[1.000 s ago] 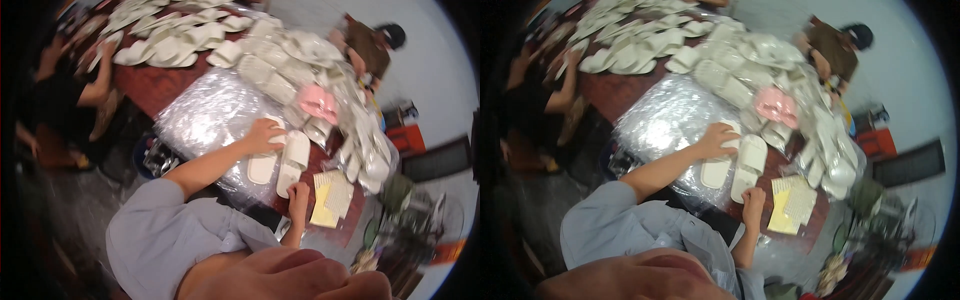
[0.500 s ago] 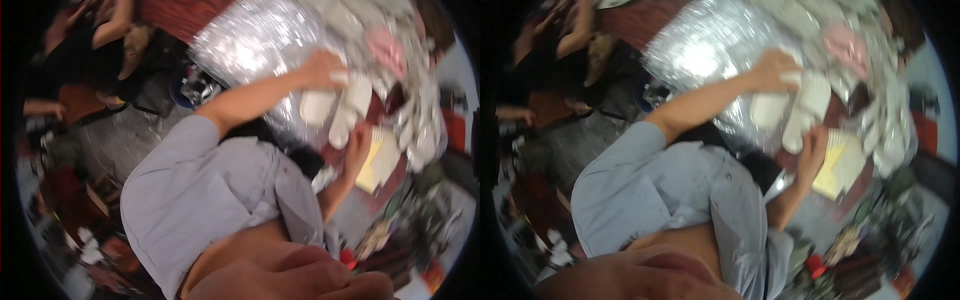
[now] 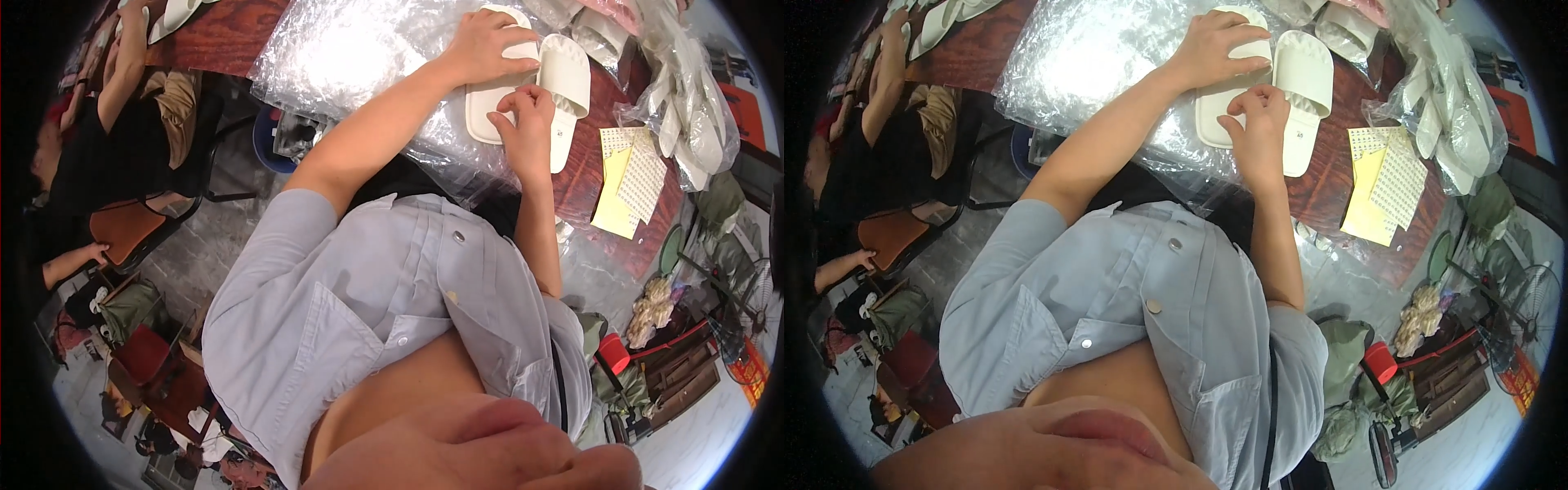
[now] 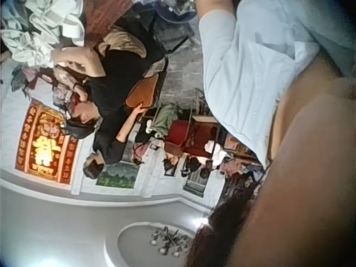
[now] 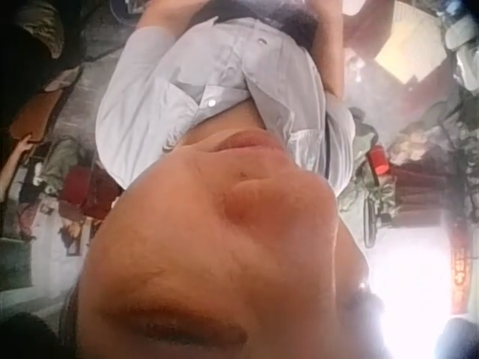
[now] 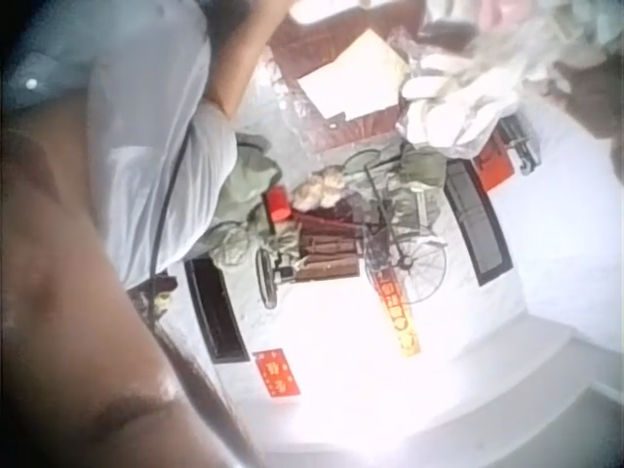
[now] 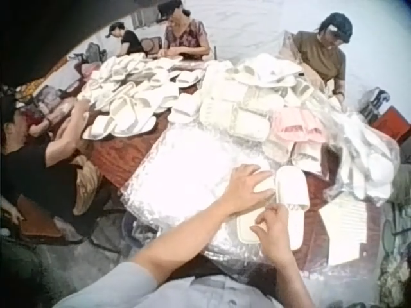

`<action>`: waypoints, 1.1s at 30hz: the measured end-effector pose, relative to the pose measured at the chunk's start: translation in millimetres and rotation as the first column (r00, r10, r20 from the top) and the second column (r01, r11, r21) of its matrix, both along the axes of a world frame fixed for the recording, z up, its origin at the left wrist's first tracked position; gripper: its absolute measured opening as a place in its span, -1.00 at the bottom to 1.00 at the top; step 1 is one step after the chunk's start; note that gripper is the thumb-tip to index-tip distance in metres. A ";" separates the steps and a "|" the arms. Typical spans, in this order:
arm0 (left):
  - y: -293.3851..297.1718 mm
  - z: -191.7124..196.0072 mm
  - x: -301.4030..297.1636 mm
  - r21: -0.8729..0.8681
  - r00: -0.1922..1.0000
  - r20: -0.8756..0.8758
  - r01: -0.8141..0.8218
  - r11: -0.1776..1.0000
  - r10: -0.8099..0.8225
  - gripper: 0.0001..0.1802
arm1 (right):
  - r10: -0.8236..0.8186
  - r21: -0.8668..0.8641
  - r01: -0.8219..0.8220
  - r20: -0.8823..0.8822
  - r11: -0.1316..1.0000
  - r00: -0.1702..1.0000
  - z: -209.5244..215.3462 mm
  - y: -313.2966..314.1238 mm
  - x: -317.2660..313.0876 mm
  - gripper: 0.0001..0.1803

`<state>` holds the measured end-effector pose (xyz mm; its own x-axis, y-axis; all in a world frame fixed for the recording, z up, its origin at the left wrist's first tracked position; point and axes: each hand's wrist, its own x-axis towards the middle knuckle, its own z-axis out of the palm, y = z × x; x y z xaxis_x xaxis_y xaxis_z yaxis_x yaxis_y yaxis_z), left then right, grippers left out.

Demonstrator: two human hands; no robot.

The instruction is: Inspect and package white foam slippers into clear plastic bags.

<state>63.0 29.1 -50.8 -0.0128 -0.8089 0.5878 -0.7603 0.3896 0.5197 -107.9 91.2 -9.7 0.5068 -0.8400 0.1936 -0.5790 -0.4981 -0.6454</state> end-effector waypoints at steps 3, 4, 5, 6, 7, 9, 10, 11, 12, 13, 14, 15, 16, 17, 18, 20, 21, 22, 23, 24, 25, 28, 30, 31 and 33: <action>8.3 17.9 -1.3 0.083 0.997 -0.056 0.061 0.995 -0.057 -0.43 | -0.055 0.111 0.049 0.052 0.993 0.997 -3.5 -4.0 -0.1 -0.76; 8.3 15.9 -2.1 0.087 0.997 -0.057 0.065 0.994 -0.060 -0.43 | -0.057 0.109 0.050 0.066 0.993 0.996 -7.6 -4.0 -0.8 -0.75; 6.5 17.3 -2.1 0.059 0.996 -0.074 0.060 0.996 -0.056 -0.44 | -0.058 0.102 0.050 0.083 0.994 0.995 -10.4 -5.4 -0.8 -0.74; 5.4 18.3 -2.7 0.032 0.994 -0.092 0.055 0.998 -0.052 -0.46 | -0.062 0.101 0.054 0.083 0.993 0.995 -13.4 -6.5 -0.9 -0.74; 5.8 18.6 -3.2 0.032 0.994 -0.091 0.060 0.998 -0.057 -0.46 | -0.069 0.069 0.063 0.086 0.996 0.994 -16.5 -7.2 -1.6 -0.74; 9.2 30.2 -2.1 0.043 0.997 -0.049 0.068 0.997 -0.066 -0.54 | -0.078 0.032 0.075 0.089 0.997 0.993 -16.9 -8.0 -2.6 -0.74; 3.5 21.9 -2.4 0.041 0.996 -0.049 0.074 0.996 -0.072 -0.54 | -0.083 0.010 0.083 0.096 0.997 0.992 -16.1 -7.4 -3.5 -0.76; -2.3 8.3 3.0 0.028 0.999 -0.018 0.047 0.998 -0.047 -0.53 | -0.074 -0.014 0.076 0.112 0.997 0.991 -13.6 -6.2 -0.5 -0.77; -5.3 1.8 3.6 0.012 0.999 0.010 0.032 0.999 -0.032 -0.53 | -0.075 -0.021 0.078 0.117 0.997 0.990 -10.7 -5.1 -0.2 -0.77; -5.7 -5.3 3.4 0.004 0.999 0.016 0.035 0.999 -0.035 -0.53 | -0.101 0.073 0.090 0.164 0.993 0.981 -6.2 -2.5 -0.7 -0.79; -7.7 -6.6 3.1 -0.010 1.000 0.017 0.022 1.000 -0.022 -0.53 | -0.133 0.163 0.099 0.211 0.982 0.968 -2.7 -2.6 -2.6 -0.81; -9.8 -7.6 3.1 -0.024 1.000 0.017 0.010 1.000 -0.010 -0.52 | -0.136 0.149 0.104 0.220 0.983 0.966 -1.6 -2.3 -6.4 -0.81; -11.6 -8.1 3.1 -0.039 1.000 0.025 0.016 0.999 -0.015 -0.52 | -0.186 0.227 0.117 0.312 0.967 0.932 -2.6 -1.7 -11.5 -0.83; -11.8 -8.4 2.9 -0.018 1.000 0.008 0.026 1.000 -0.025 -0.52 | -0.241 0.306 0.120 0.397 0.944 0.885 -3.6 -1.2 -16.6 -0.85; -12.0 -8.2 2.8 0.002 0.999 -0.009 0.035 0.999 -0.035 -0.52 | -0.240 0.293 0.123 0.409 0.948 0.880 -2.9 -3.3 -21.5 -0.85; -10.8 -6.6 2.3 0.047 0.997 -0.052 0.058 0.997 -0.056 -0.50 | -0.173 -0.176 0.193 0.123 0.965 0.977 -0.6 -8.7 -29.0 -0.81; -9.6 -5.1 2.5 0.051 0.997 -0.063 0.051 0.997 -0.048 -0.50 | -0.228 -0.189 0.227 0.017 0.955 0.974 1.0 -10.2 -27.8 -0.77; -7.9 -3.4 3.2 0.055 0.997 -0.074 0.042 0.998 -0.038 -0.50 | -0.225 -0.204 0.226 0.029 0.952 0.974 1.7 -12.1 -25.9 -0.77; -6.7 -1.1 4.1 0.064 0.995 -0.088 0.051 0.997 -0.045 -0.46 | -0.195 -0.245 0.185 -0.018 0.952 0.981 1.1 -15.7 -23.4 -0.75; -6.1 1.6 4.3 0.045 0.996 -0.075 0.042 0.998 -0.039 -0.46 | -0.164 -0.285 0.139 -0.066 0.948 0.984 0.1 -19.0 -19.8 -0.73; -4.4 4.2 4.7 0.113 0.998 -0.034 0.063 0.992 -0.059 -0.45 | -0.167 -0.277 0.141 -0.074 0.950 0.983 -2.5 -20.6 -14.5 -0.71; 7.2 23.6 5.8 0.222 0.984 0.139 0.079 0.972 -0.111 -0.34 | -0.101 -0.312 0.062 -0.110 0.948 0.989 -2.3 -31.5 -5.7 -0.69; 29.9 52.4 -0.4 0.372 0.941 0.315 -0.003 0.928 -0.124 -0.24 | -0.064 -0.300 0.023 -0.128 0.954 0.990 0.9 -37.2 -5.2 -0.67; 38.8 71.2 1.2 0.373 0.917 0.389 -0.068 0.925 -0.089 -0.25 | -0.067 -0.294 0.018 -0.157 0.956 0.985 1.2 -39.9 -3.9 -0.65; 54.8 92.4 13.9 0.268 0.921 0.390 -0.129 0.955 0.014 -0.28 | -0.059 -0.309 0.008 -0.154 0.951 0.986 2.2 -41.4 1.7 -0.64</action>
<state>76.9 83.9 41.6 -0.1245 -0.9472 0.2955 -0.9416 0.2067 0.2657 -106.2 49.8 -7.5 0.5248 -0.7698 0.3632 -0.6816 -0.6357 -0.3623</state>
